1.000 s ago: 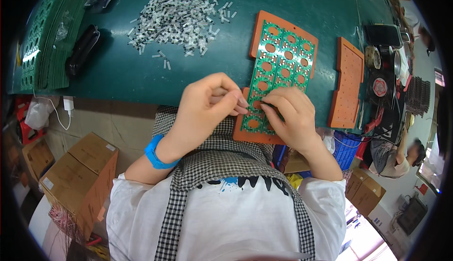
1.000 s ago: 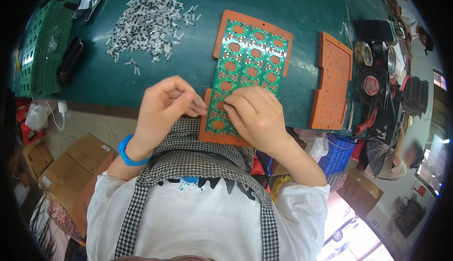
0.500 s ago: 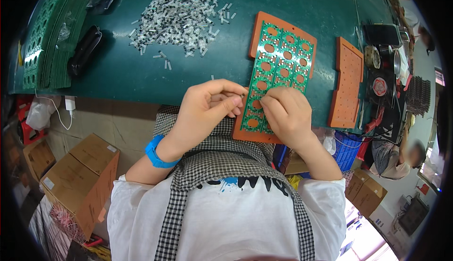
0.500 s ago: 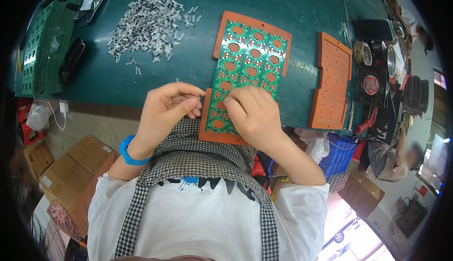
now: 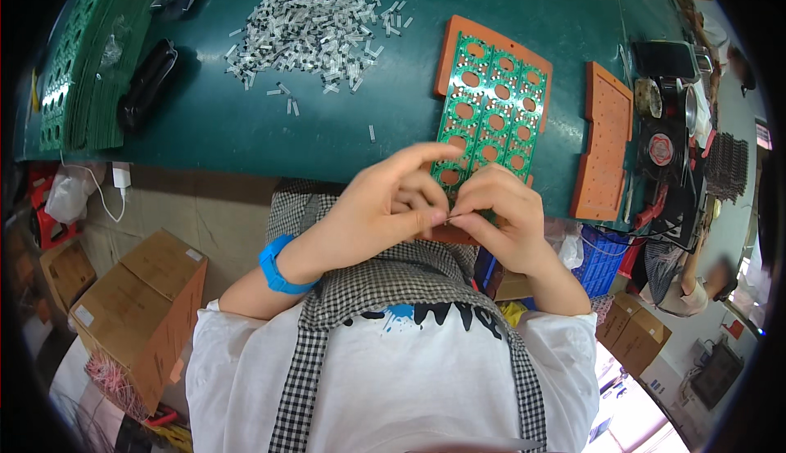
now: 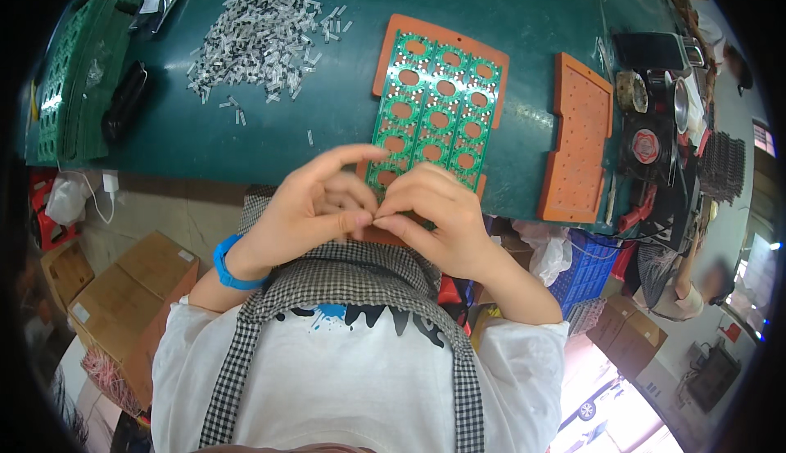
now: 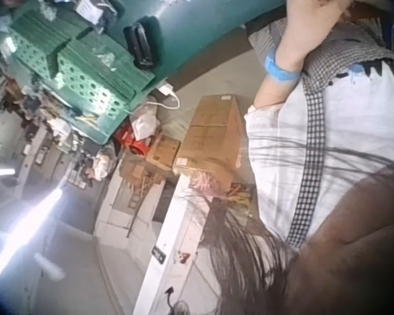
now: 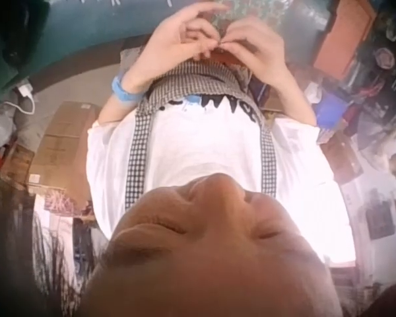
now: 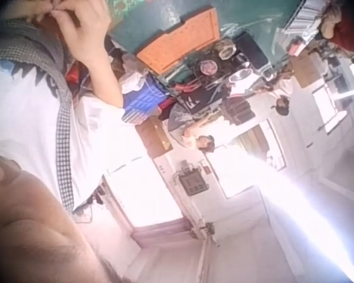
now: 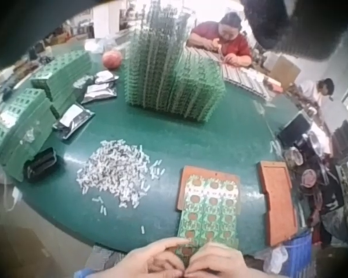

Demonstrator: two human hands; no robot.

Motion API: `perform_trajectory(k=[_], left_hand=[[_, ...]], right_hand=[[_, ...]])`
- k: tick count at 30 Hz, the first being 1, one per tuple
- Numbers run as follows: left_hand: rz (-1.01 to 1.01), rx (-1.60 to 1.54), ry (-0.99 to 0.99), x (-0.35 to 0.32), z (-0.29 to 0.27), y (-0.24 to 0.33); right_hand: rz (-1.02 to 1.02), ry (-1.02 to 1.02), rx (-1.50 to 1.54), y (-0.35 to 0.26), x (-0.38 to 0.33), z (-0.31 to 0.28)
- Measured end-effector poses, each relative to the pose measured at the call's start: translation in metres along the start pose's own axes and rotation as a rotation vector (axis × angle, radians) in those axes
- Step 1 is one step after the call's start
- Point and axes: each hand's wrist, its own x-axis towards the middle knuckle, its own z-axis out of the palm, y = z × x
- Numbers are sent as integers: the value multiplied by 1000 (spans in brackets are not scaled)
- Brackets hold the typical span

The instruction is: The person inserts small plastic or metal pins by hand into pre-defined slots on a green printed circuit board template.

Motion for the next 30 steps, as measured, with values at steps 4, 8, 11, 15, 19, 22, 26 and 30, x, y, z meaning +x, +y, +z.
perform_trajectory(k=[4, 8, 11, 15, 19, 22, 26, 30], left_hand=[[395, 1183, 691, 6, -20, -5], [393, 1407, 693, 10, -24, -7], [399, 1340, 637, 12, -23, -10], [405, 1423, 590, 16, -24, -10], [491, 1262, 531, 15, -26, -13], [510, 1002, 504, 12, -20, -6], [499, 838, 410, 8, -16, -4], [310, 503, 369, 6, -12, -4]], right_hand=[[71, 35, -286, -3, -2, 0], [73, 40, -319, -3, -2, 6], [63, 42, -339, -2, -1, 10], [60, 67, -360, -1, -2, 13], [63, 90, -363, 1, -3, 16], [60, 107, -368, 1, -3, 17], [50, 125, -410, 3, -5, 20], [33, 106, -464, 2, -3, 20]])
